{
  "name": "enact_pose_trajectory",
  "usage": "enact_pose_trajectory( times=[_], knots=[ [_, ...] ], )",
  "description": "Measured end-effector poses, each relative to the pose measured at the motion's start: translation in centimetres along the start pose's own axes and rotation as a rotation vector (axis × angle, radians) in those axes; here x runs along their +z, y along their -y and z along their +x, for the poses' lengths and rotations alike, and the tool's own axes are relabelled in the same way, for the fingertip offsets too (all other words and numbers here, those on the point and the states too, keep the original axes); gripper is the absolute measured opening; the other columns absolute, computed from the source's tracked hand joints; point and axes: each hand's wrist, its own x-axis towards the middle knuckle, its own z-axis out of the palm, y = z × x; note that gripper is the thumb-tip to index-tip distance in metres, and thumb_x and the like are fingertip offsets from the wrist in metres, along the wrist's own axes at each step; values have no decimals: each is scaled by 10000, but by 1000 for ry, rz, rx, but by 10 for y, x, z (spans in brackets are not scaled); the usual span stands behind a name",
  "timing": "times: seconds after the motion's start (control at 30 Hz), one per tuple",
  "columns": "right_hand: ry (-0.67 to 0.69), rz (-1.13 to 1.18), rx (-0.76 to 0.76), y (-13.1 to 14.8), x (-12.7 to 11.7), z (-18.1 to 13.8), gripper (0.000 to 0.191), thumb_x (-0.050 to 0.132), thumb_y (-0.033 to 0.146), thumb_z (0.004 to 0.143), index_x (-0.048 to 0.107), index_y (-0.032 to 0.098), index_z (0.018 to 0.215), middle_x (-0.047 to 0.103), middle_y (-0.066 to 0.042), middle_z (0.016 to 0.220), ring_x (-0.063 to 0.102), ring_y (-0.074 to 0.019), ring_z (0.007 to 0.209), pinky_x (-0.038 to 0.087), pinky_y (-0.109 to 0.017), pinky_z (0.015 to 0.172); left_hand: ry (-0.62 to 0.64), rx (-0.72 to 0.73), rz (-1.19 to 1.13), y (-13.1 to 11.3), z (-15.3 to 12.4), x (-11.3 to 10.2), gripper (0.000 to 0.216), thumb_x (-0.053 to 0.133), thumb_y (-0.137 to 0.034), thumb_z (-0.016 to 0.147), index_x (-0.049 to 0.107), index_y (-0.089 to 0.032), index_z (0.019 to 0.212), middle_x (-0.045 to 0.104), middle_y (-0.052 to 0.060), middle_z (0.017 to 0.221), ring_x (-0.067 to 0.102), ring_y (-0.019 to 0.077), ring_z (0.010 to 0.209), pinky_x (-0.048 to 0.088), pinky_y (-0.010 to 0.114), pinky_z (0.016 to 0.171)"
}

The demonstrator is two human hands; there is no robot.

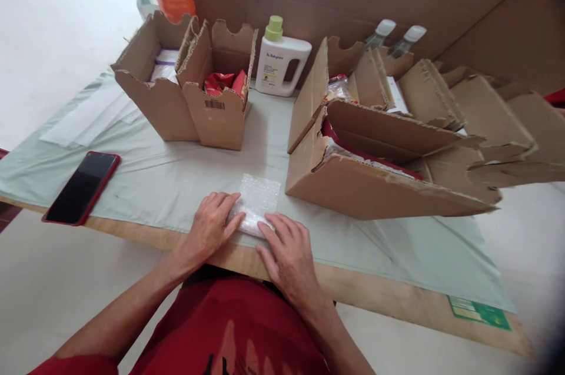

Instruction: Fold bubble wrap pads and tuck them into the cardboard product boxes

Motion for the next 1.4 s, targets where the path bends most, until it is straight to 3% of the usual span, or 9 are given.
enact_pose_trajectory(
  times=[0.2, 0.33, 0.47, 0.63, 0.83, 0.97, 1.1, 1.27, 1.4],
  knots=[
    [18, 181, 75, -14, 0, 20, 253, 568, 182, 990, 667, 195, 1222, 760, -76, 1099, 646, -257, 1076, 460, -420, 957, -2, 95, -157, -8, -12, -17, 460, 623, -261, 957, 514, -174, 1396, 572, 172, 1393, 519, 316, 1311, 454, 487, 1084],
    [34, 206, 143, -16, -10, 19, 245, 556, 217, 1000, 680, 197, 1211, 757, -76, 1069, 656, -236, 1006, 492, -389, 901, 50, 121, -217, -7, -7, -13, 395, 529, -151, 982, 533, -162, 1377, 669, 132, 1255, 578, 265, 1223, 474, 439, 1049],
    [-75, 7, 96, -13, -7, 17, 299, 571, 243, 987, 647, 175, 1268, 669, -148, 1322, 588, -302, 1191, 447, -460, 984, 39, -13, -145, 1, 20, 6, 309, 546, -235, 982, 632, -129, 1260, 713, 121, 1017, 635, 286, 964, 534, 465, 887],
    [12, -48, 59, -21, 8, 28, 299, 603, 168, 953, 668, 210, 1242, 696, -117, 1304, 604, -304, 1196, 439, -467, 991, -32, -139, -178, -2, 20, 6, 328, 546, -325, 973, 654, -165, 1239, 699, 143, 1108, 651, 302, 1020, 545, 501, 911],
    [-16, 298, 143, -8, -5, 21, 270, 567, 168, 979, 676, 233, 1218, 759, -47, 1182, 664, -205, 1084, 466, -369, 966, 6, -693, -933, -28, -19, -4, 826, 711, -538, 843, 403, -192, 1526, 699, 144, 1242, 723, 278, 1072, 601, 407, 901],
    [74, 516, 215, 5, -26, -1, 260, 613, 252, 960, 685, 273, 1210, 726, -39, 1231, 647, -205, 1139, 481, -374, 1026, 139, -770, -1119, -45, -18, -11, 980, 773, -565, 805, 311, -211, 1594, 736, 131, 1228, 722, 290, 1110, 565, 412, 997],
    [54, 792, 467, 0, -34, -27, 661, 742, 511, 840, 558, 261, 1424, 598, -127, 1439, 594, -291, 1288, 480, -460, 1089, 172, -751, -1187, -61, -11, -14, 1026, 798, -594, 771, 308, -238, 1600, 741, 102, 1200, 746, 259, 985, 599, 335, 883],
    [-4, 1222, 655, -8, -33, -37, 507, 702, 604, 818, 638, 246, 1172, 755, -83, 1070, 736, -267, 982, 593, -375, 852, 197, -732, -1181, -77, -10, -2, 920, 801, -598, 771, 430, -256, 1541, 750, 54, 1127, 734, 232, 965, 592, 297, 877],
    [-45, 855, 599, -29, -74, -39, 234, 714, 516, 765, 691, 337, 912, 735, 16, 766, 726, -270, 704, 612, -372, 634, 245, -553, -1227, -74, -4, 8, 788, 783, -647, 767, 571, -301, 1443, 750, 58, 1143, 734, 255, 977, 605, 319, 855]
  ],
)
